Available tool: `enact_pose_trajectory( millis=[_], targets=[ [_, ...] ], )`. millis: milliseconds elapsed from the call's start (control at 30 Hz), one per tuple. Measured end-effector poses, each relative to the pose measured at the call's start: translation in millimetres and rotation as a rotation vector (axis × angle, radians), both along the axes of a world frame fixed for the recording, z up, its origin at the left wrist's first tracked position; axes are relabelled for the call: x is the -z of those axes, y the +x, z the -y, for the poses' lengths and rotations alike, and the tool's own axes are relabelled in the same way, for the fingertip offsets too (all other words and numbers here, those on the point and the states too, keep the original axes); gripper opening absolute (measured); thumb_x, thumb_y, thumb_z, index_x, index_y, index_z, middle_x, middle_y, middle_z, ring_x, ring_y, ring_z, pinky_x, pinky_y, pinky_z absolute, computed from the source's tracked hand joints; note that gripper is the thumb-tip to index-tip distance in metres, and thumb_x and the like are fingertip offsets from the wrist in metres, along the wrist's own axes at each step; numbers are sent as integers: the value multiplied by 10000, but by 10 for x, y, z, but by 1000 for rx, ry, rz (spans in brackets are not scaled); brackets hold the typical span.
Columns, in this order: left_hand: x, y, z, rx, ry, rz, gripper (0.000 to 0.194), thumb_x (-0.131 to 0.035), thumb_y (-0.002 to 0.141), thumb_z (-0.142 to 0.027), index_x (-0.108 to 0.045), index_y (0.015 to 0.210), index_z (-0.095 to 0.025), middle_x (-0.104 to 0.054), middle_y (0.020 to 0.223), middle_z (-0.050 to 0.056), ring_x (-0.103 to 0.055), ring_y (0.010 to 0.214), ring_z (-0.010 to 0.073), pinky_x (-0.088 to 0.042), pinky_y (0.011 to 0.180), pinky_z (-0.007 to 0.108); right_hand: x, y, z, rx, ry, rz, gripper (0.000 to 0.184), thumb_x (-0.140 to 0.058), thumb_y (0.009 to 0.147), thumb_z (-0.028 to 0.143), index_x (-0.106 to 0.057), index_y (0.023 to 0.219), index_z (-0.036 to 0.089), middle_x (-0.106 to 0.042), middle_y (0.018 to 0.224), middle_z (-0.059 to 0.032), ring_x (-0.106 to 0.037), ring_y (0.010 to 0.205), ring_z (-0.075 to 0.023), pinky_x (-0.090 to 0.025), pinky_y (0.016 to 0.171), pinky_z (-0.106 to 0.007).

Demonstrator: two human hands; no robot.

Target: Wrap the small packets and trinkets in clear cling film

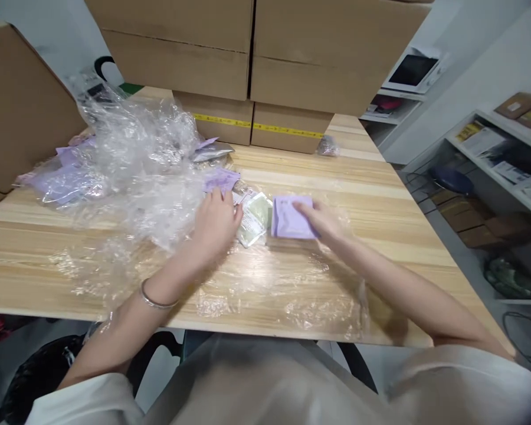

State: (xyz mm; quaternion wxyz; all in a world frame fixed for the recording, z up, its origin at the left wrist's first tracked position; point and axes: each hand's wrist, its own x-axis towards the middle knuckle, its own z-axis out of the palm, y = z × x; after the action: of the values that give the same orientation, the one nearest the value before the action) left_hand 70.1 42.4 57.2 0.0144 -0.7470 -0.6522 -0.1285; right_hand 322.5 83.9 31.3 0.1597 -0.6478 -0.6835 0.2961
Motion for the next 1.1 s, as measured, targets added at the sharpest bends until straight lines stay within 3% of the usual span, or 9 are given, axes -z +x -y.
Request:
enact_pose_trajectory(
  millis=[67,167,267,333,467,633,733,867,1100],
  targets=[
    [-27,-67,-12,-26,27,-77,389,-413,980,-352,-595,1150,-53,-576,1119,216,-554,1079,349,-469,897,439,193,19,192,70,12,-30,549,-448,958,446,-423,1402,123,-654,1223,-213,-651,1070,-330,-542,888,-438],
    [-74,-157,-14,-57,102,-131,411,-386,975,-348,-609,1163,-59,-588,1151,228,-544,1102,357,-446,900,436,278,51,365,102,200,12,700,-550,886,478,-377,1445,95,-509,1402,-244,-520,1258,-393,-435,1037,-541],
    [-143,-277,-66,-204,100,-195,517,-354,966,-436,-629,1165,-47,-609,1189,260,-536,1146,396,-404,937,490,276,57,510,-102,385,119,685,-450,935,548,-401,1470,123,-420,1500,-219,-387,1391,-386,-331,1130,-581],
    [-174,-363,-151,-282,-32,-245,643,-345,935,-578,-679,1086,-50,-645,1151,271,-538,1158,433,-370,965,537,307,48,585,-305,380,155,648,-345,978,571,-388,1501,190,-387,1555,-151,-308,1459,-336,-257,1186,-571],
    [-173,-431,-356,-178,-275,-264,603,-418,869,-640,-746,883,-134,-706,1062,216,-531,1180,449,-346,996,558,433,25,600,-445,350,210,654,-283,998,585,-291,1558,248,-294,1619,-96,-187,1515,-295,-159,1220,-572],
    [-235,-281,-486,-17,-194,-240,286,-485,882,-310,-719,793,-172,-716,956,149,-557,1119,385,-392,955,515,510,-15,519,-408,381,272,635,-227,1017,553,-280,1560,228,-288,1621,-101,-196,1513,-284,-150,1223,-550],
    [-366,-168,-506,-8,-160,-132,274,-476,919,-274,-700,819,-152,-705,920,135,-602,1031,335,-385,986,505,497,-28,505,-399,378,333,629,-252,1016,537,-274,1556,215,-280,1622,-110,-187,1513,-299,-133,1223,-554],
    [-564,-43,-488,2,68,6,274,-484,963,-303,-698,950,-132,-637,1121,138,-528,1160,343,-383,1001,499,341,-94,537,-354,475,369,605,-359,990,521,-308,1529,250,-310,1606,-97,-158,1510,-343,-117,1209,-601],
    [-644,84,-356,49,229,67,397,-414,1028,-410,-589,1194,-94,-514,1241,119,-418,1274,319,-360,1050,483,29,-780,687,-542,627,159,571,-499,912,609,-586,1301,199,-614,1252,-138,-520,1162,-329,-407,984,-500]
  ],
)
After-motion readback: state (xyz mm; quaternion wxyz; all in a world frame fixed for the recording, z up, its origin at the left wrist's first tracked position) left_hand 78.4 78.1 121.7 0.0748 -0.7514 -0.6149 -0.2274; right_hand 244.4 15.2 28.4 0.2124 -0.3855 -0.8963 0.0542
